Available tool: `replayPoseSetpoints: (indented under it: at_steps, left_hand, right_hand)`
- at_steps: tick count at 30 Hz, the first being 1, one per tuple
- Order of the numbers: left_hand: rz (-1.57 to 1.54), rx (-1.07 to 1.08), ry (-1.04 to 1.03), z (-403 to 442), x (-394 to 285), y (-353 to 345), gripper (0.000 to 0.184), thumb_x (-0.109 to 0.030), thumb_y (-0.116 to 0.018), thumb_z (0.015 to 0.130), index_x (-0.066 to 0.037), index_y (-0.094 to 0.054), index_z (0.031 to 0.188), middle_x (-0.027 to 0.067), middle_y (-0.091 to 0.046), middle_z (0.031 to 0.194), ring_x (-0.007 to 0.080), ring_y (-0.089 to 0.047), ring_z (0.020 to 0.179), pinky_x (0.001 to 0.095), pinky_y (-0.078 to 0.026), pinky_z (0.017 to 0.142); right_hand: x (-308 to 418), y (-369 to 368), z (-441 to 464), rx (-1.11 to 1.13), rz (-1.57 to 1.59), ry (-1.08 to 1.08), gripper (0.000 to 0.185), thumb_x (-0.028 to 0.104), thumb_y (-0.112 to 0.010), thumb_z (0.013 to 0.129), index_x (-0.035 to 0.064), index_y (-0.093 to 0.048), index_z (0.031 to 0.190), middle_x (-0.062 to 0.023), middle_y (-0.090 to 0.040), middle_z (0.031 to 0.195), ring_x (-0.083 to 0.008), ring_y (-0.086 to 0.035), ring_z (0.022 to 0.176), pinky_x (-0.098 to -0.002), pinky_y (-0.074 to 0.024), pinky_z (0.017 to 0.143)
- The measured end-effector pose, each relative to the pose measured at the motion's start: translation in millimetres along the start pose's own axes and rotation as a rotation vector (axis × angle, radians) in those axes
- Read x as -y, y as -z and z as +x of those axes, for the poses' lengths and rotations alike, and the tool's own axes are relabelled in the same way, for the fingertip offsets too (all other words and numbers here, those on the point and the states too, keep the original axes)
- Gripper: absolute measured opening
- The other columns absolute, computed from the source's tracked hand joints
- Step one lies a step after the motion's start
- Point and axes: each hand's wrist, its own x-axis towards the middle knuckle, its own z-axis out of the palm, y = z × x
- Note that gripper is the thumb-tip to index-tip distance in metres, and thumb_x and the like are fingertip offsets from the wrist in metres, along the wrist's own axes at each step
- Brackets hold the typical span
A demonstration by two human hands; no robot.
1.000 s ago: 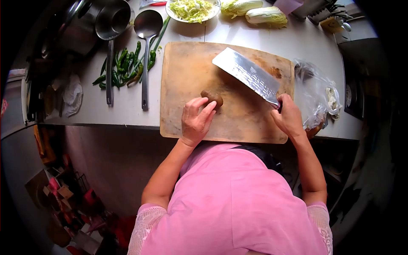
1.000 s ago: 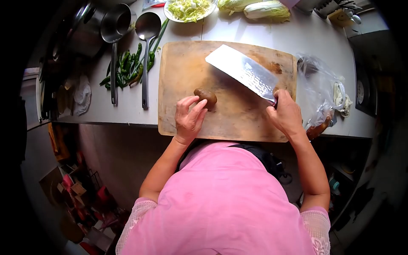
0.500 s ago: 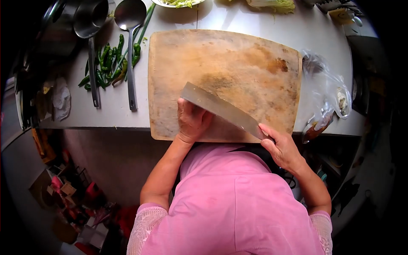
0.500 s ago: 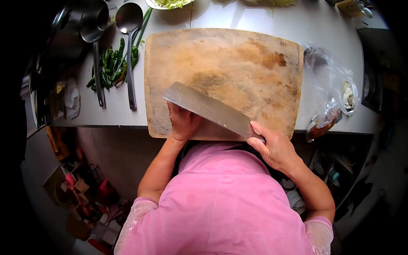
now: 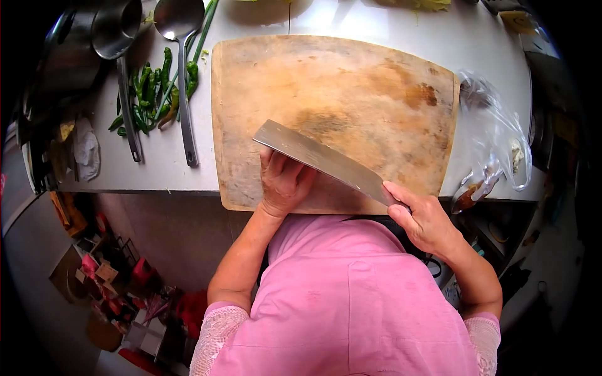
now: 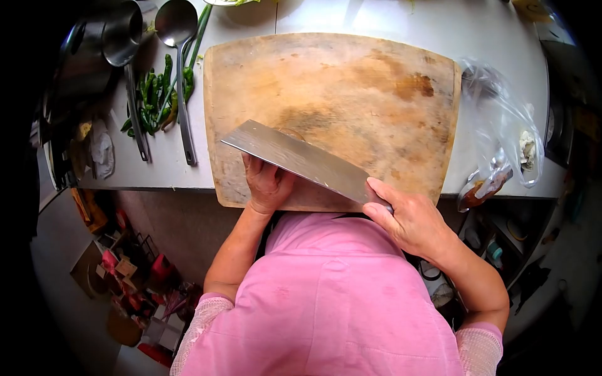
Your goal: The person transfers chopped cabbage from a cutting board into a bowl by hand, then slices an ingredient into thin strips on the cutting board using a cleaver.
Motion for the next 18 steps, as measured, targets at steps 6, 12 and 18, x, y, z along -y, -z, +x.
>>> replayPoseSetpoints:
  at_steps: [6,12,18]
  left_hand:
    - [-0.055,0.021,0.002,-0.3,4.3,0.2,0.030,-0.008,-0.072,0.061,-0.008,-0.065,0.090,0.0100,-0.057,0.100,0.0339,-0.049,0.096,0.0423,-0.040,0.085]
    - [-0.086,0.001,0.044,5.6,0.1,2.4,0.029,-0.010,-0.076,0.062,-0.009,-0.066,0.088,0.0068,-0.057,0.098,0.0299,-0.051,0.096,0.0383,-0.045,0.083]
    - [-0.082,-0.029,0.022,6.6,-0.1,2.6,0.029,-0.009,-0.076,0.062,-0.008,-0.065,0.089,0.0078,-0.057,0.098,0.0308,-0.050,0.096,0.0383,-0.044,0.085]
  right_hand:
    - [6.4,2.2,16.8,0.055,0.045,-0.018,0.027,0.030,-0.051,0.090,0.0047,-0.049,0.099,-0.0195,-0.052,0.077,-0.0410,-0.050,0.071,-0.0415,-0.0415,0.061]
    - [8.0,-11.6,40.1,-0.048,0.049,0.071,0.035,0.038,-0.048,0.091,0.0042,-0.050,0.100,-0.0210,-0.056,0.077,-0.0418,-0.054,0.072,-0.0439,-0.0419,0.062]
    - [12.1,-13.1,48.8,-0.008,-0.026,0.047,0.038,0.042,-0.046,0.092,0.0048,-0.050,0.099,-0.0232,-0.056,0.075,-0.0428,-0.054,0.072,-0.0463,-0.0410,0.061]
